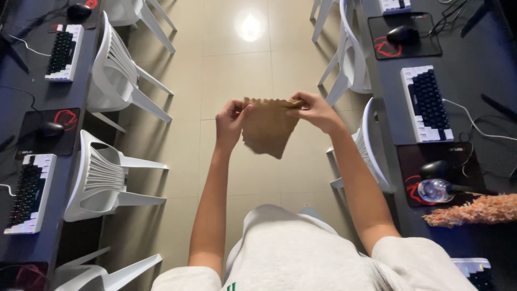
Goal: The person cleans multiple computer desks in a row using a cloth and a spray bottle. They wipe the surfaces, keyboards, and mouse pads, moving from one station to the next.
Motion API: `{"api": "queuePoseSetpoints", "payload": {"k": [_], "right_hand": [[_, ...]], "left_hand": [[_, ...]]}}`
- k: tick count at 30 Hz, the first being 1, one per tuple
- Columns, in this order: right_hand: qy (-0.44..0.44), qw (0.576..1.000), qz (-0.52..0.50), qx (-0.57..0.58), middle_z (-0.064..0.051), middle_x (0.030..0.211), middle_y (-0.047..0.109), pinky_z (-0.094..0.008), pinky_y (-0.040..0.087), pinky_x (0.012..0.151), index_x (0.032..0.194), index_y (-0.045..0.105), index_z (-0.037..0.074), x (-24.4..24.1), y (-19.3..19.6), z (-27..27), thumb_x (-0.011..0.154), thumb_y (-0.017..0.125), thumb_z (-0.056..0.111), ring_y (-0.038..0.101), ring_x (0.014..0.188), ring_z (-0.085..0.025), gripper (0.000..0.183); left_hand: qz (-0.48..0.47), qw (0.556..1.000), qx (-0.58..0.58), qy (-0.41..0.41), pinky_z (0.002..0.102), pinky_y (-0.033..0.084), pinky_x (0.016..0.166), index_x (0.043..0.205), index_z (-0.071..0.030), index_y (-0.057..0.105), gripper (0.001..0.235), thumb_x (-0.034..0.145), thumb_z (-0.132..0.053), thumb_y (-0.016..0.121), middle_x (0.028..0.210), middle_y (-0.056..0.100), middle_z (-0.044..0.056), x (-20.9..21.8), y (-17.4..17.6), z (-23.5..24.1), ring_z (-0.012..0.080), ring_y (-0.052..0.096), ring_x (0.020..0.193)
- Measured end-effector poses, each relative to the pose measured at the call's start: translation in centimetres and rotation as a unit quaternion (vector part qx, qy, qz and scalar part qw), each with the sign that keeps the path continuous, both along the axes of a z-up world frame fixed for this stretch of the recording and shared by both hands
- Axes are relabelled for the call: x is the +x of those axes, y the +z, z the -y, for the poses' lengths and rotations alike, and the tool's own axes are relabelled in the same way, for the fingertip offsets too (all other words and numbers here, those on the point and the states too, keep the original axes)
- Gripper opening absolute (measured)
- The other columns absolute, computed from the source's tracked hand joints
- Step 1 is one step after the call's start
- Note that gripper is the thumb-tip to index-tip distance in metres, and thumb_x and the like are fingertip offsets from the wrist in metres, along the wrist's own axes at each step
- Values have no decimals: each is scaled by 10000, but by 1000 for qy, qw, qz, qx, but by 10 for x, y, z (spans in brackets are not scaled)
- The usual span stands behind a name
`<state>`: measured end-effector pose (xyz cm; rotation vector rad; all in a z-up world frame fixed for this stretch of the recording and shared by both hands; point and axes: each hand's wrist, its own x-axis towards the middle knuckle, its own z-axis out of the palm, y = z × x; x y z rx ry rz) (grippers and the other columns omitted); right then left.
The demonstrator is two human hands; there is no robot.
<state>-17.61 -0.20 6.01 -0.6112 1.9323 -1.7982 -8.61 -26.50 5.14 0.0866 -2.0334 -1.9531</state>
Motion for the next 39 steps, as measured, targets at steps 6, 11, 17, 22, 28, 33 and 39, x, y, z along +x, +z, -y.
{"api": "queuePoseSetpoints", "payload": {"k": [6, 11, 17, 22, 28, 33, 39], "right_hand": [[-68, 994, -8, -83, -47, 1005, 725, -245, 595, 870, 1098, 704, -45, -4, -18, 8, 909, 751, -80, 707, 966, -104, 198], [-146, 980, -134, 4, -55, 1040, 755, -239, 603, 835, 1146, 675, -12, 7, -5, 35, 874, 619, -115, 737, 987, -115, 296], [-191, 922, -288, 175, -120, 1109, 724, -297, 584, 773, 1105, 721, 40, 8, -18, 58, 960, 696, -11, 731, 948, -207, 155], [-197, 975, 92, -41, -227, 1343, 537, -405, 606, 694, 1191, 504, 101, 11, -20, 71, 1011, 478, 12, 726, 932, -322, 202], [39, 945, 147, -289, -216, 1499, 521, -409, 510, 1135, 1160, 501, 93, 22, -16, 63, 1038, 409, 126, 564, 1360, -268, 156], [145, 917, 125, -349, -202, 1267, 681, -365, 507, 1043, 885, 540, 134, 36, -33, 51, 1126, 496, 385, 605, 1150, -239, 351], [80, 985, 100, -118, -175, 1041, 654, -325, 475, 934, 987, 647, -45, 56, -119, -6, 1162, 626, 257, 586, 1014, -178, 349]], "left_hand": [[20, 997, -56, -38, 261, 612, 782, 1113, -20, 736, 177, 946, -78, 741, 940, 761, 49, 7, -4, 36, 87, 715, 862], [-21, 983, -182, -10, 288, 637, 805, 1066, -23, 749, 152, 919, -12, 715, 964, 766, 81, 2, -11, 42, 144, 765, 884], [233, 971, -49, 6, 413, 611, 683, 1226, -39, 603, 234, 993, -54, 580, 881, 731, 182, 4, 7, 36, 304, 746, 762], [127, 938, 294, -131, 395, 624, 977, 1188, -1, 512, 193, 1023, -62, 593, 1165, 700, 186, -5, -69, 41, 287, 716, 1136], [21, 821, 548, -159, 439, 482, 1179, 1294, 32, 545, 459, 1016, -333, 563, 1296, 665, 133, 5, -126, 28, 330, 587, 1323], [128, 651, 733, -150, 358, 529, 967, 1390, 84, 535, 808, 999, -620, 593, 1238, 706, 173, -3, -192, 14, 252, 635, 1063], [257, 796, 527, -148, 355, 593, 930, 1293, -140, 560, 531, 926, -520, 611, 1182, 672, 27, 1, -161, -14, 174, 663, 1097]]}}
